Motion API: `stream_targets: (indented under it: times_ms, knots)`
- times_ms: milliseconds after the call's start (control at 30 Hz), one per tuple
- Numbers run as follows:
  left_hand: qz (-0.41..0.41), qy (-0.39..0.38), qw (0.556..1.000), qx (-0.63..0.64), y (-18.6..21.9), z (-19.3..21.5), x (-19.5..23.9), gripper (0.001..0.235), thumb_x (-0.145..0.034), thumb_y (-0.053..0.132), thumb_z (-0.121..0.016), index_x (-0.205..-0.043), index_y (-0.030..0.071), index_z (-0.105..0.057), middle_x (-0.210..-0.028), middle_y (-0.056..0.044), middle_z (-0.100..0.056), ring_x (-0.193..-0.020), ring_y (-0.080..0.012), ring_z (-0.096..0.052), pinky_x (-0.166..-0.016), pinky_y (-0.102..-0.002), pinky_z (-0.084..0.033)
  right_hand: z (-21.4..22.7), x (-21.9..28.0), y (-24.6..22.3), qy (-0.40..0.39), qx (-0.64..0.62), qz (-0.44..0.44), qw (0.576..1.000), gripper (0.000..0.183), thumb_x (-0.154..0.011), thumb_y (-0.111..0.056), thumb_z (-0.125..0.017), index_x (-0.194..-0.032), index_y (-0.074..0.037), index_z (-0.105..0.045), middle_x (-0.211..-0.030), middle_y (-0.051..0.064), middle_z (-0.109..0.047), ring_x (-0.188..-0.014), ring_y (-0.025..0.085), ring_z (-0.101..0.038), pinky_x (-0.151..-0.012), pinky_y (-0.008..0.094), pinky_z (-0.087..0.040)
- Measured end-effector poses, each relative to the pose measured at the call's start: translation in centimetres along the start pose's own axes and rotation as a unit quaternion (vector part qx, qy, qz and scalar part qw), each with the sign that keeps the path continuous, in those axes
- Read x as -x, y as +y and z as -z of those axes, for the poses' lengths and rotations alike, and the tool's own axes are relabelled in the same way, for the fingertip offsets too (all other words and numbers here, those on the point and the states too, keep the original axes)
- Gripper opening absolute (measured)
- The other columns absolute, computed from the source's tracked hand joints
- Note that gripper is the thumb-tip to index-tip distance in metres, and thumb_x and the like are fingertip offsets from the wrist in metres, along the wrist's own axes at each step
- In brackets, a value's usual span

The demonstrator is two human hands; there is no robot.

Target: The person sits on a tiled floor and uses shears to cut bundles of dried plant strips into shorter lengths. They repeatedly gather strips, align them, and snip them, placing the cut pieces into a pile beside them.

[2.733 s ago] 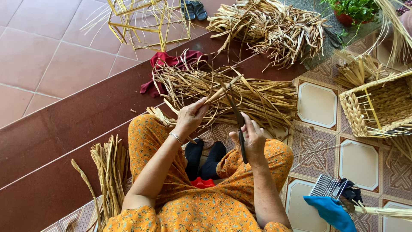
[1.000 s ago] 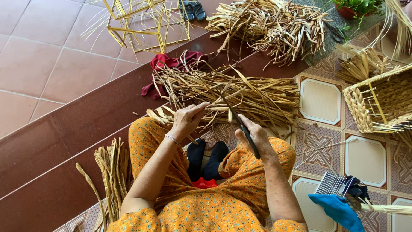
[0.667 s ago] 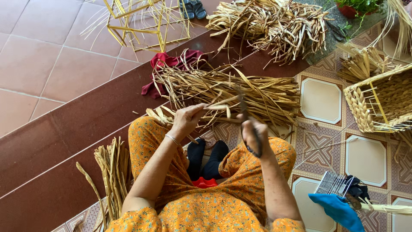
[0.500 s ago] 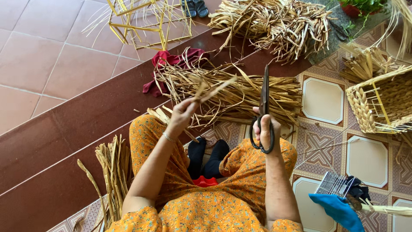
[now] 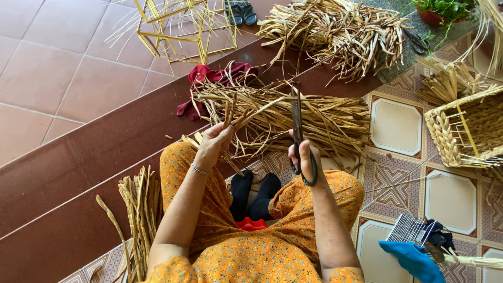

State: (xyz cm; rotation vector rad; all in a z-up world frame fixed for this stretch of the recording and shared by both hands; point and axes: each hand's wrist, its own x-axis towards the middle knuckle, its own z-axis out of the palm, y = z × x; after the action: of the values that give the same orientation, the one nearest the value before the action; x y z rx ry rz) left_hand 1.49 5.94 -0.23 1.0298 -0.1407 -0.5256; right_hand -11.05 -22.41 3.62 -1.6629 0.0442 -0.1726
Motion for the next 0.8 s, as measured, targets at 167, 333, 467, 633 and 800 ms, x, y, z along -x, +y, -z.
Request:
stream_targets:
  times_ms: [167,333,467,633,800]
  knots:
    - [-0.003,0.018,1.0,-0.021,0.5,-0.1,0.1,0.02,-0.104,0.021,-0.063,-0.116,0.007,-0.07,-0.066,0.01,-0.045,-0.053,-0.0012,-0.035,-0.046,-0.019,-0.029,-1.1,-1.1,-1.4,0.036,0.029,-0.038,0.998,0.085,-0.099,-0.071,-0.037,-0.128,0.005,-0.062,-0.06,-0.004,-0.048,-0.046,0.004,-0.043,-0.04,0.02,-0.037]
    - [-0.069,0.076,0.978,-0.184,0.5,0.4,-1.1,0.02,-0.097,0.012,-0.069,-0.116,0.006,-0.069,-0.071,0.01,-0.052,-0.058,-0.0009,-0.042,-0.049,-0.02,-0.035,-0.7,-2.0,0.5,0.088,0.003,-0.059,0.994,0.08,-0.099,-0.069,-0.038,-0.122,0.003,-0.065,-0.057,-0.006,-0.046,-0.044,0.002,-0.041,-0.04,0.019,-0.034]
    - [-0.148,0.126,0.966,-0.167,1.4,2.3,-4.3,0.018,-0.102,0.018,-0.063,-0.108,0.003,-0.071,-0.071,0.009,-0.052,-0.059,-0.0034,-0.044,-0.049,-0.023,-0.034,0.4,-1.9,4.3,0.065,0.017,-0.111,0.992,0.08,-0.098,-0.069,-0.043,-0.12,0.005,-0.064,-0.056,-0.005,-0.045,-0.044,0.003,-0.039,-0.041,0.02,-0.031]
    - [-0.32,0.236,0.874,-0.279,7.5,5.2,-6.4,0.026,-0.113,0.025,-0.057,-0.102,0.004,-0.07,-0.079,0.007,-0.052,-0.069,-0.0059,-0.047,-0.059,-0.026,-0.039,1.9,-0.9,10.9,0.094,0.003,-0.203,0.975,0.08,-0.095,-0.071,-0.047,-0.118,0.003,-0.065,-0.059,-0.005,-0.048,-0.045,0.003,-0.041,-0.041,0.019,-0.032]
    - [-0.226,0.314,0.838,-0.385,15.9,5.5,0.0,0.027,-0.111,0.028,-0.054,-0.098,0.007,-0.064,-0.067,0.003,-0.051,-0.056,-0.0069,-0.046,-0.048,-0.027,-0.039,2.9,-1.9,15.6,0.161,0.006,-0.254,0.954,0.076,-0.094,-0.071,-0.05,-0.109,0.001,-0.064,-0.057,-0.001,-0.05,-0.042,0.005,-0.042,-0.038,0.02,-0.031]
